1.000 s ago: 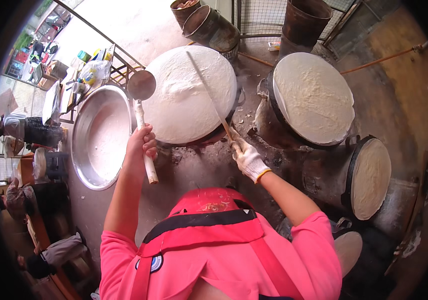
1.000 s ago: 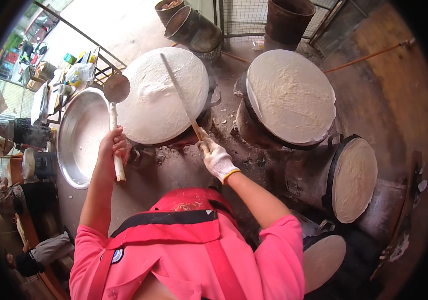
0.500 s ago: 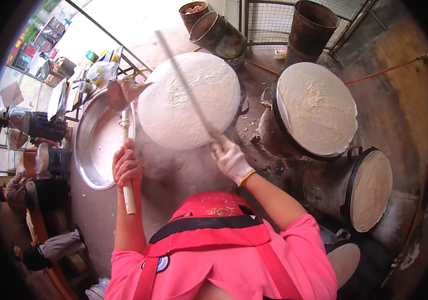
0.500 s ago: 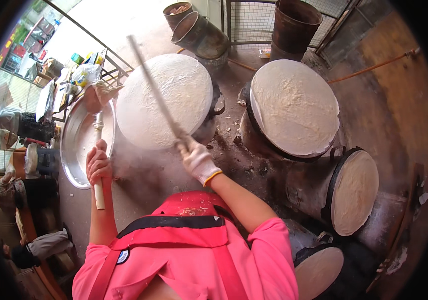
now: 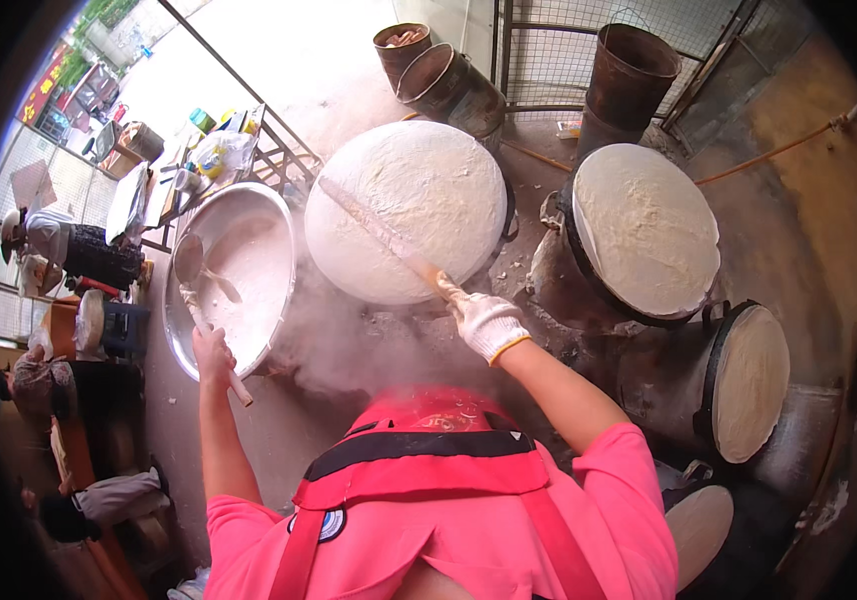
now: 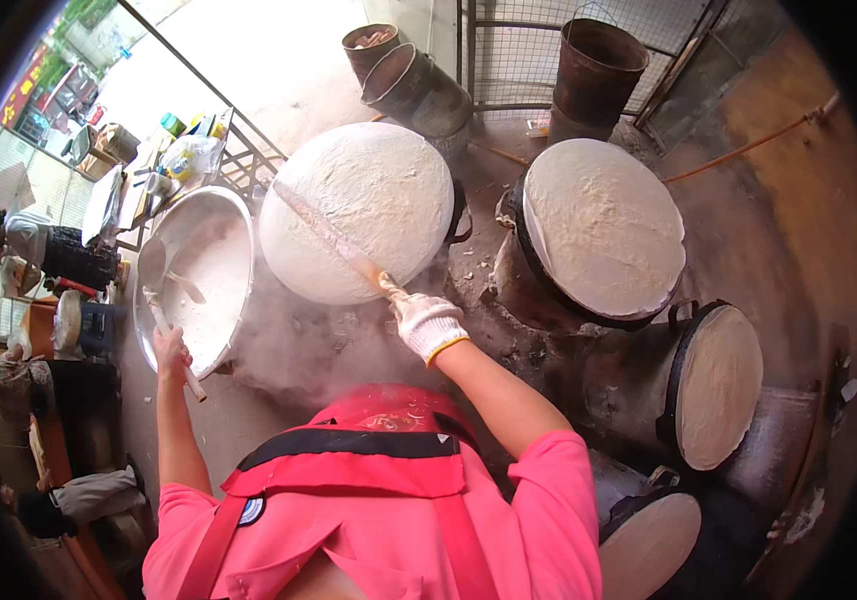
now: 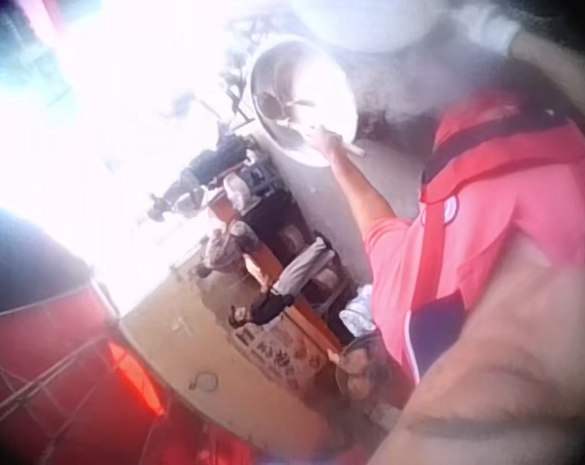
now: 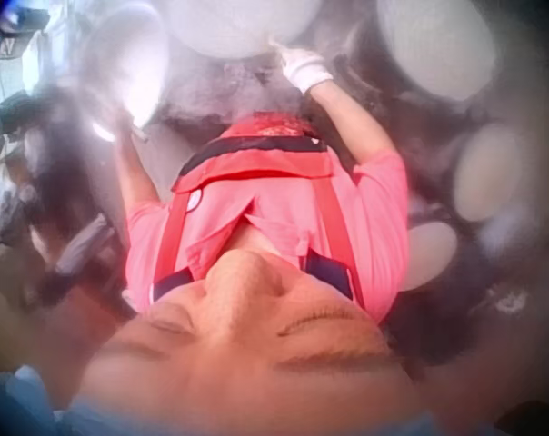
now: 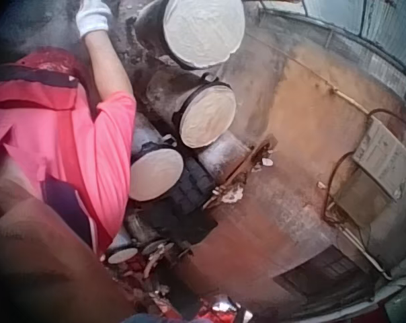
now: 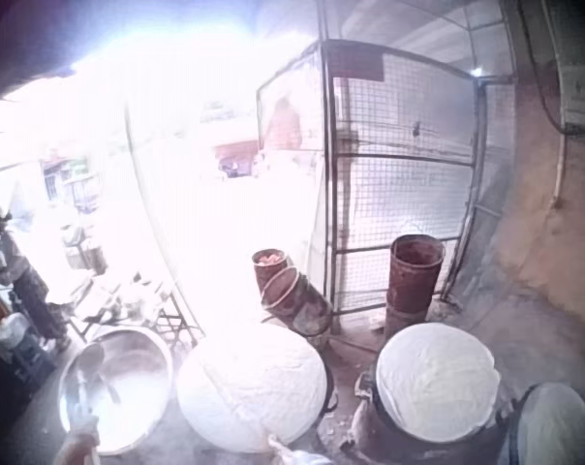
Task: The person removes cooked flatbreads from heated griddles by hand, scoops batter from a large basin using a ladle, and spreads the batter across the griddles using a wooden stick.
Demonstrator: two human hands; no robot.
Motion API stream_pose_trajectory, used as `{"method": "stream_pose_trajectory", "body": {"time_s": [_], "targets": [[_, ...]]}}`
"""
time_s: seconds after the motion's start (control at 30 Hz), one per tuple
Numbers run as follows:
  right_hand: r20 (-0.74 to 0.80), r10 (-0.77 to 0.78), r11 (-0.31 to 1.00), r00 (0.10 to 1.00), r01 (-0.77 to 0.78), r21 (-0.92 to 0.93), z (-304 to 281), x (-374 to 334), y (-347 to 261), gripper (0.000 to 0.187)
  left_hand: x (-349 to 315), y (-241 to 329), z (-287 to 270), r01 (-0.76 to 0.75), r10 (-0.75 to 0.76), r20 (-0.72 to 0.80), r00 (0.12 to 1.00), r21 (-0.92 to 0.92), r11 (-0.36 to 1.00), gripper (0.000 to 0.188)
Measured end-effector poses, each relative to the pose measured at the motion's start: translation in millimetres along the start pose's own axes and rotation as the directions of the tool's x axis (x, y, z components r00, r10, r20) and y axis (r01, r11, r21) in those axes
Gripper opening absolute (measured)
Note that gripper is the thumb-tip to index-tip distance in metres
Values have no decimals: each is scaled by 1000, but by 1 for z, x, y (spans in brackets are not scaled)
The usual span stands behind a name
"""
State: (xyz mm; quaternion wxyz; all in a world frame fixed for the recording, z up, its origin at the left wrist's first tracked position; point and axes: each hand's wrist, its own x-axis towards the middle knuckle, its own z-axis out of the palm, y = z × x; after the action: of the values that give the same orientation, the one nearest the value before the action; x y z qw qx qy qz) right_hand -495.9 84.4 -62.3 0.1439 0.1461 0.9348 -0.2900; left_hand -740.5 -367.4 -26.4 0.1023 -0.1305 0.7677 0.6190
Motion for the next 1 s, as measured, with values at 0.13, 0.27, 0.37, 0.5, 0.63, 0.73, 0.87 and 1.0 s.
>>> {"method": "stream_pose_trajectory", "body": {"time_s": [0.13, 0.27, 0.37, 0.5, 0.63, 0.73, 0.87, 1.0], "targets": [[-211, 204, 962, 956, -235, -136, -10, 20, 7, 57, 1, 10, -2, -229, 232, -94, 968, 33, 973, 23], [-179, 393, 919, 902, -378, 109, -1, 18, -41, 58, 30, 16, -49, -203, 198, -51, 979, -362, 910, 17], [-170, 254, 878, 952, -153, 454, 73, 0, -52, 58, 54, 18, -72, 283, 54, 438, 897, -664, 692, 12], [-96, 137, 884, 986, -79, 460, 97, -37, -97, 56, 32, 37, -76, 158, 199, 470, 860, -617, 771, 30], [-298, 355, 768, 886, -95, 633, 105, -53, -105, 53, 26, 60, -42, 357, 48, 594, 803, -544, 759, 22], [-293, 210, 858, 933, -32, 513, 106, -82, -116, 54, -17, 64, 2, 325, 26, 717, 697, -348, 879, 20], [-382, 331, 795, 863, -37, 606, 85, -102, -139, 57, -29, 39, 72, 421, -77, 866, 494, -161, 893, 16], [-507, 280, 837, 815, 51, 544, 69, -110, -128, 62, -47, -1, 153, 865, -356, 932, -65, 230, 446, 15]]}}
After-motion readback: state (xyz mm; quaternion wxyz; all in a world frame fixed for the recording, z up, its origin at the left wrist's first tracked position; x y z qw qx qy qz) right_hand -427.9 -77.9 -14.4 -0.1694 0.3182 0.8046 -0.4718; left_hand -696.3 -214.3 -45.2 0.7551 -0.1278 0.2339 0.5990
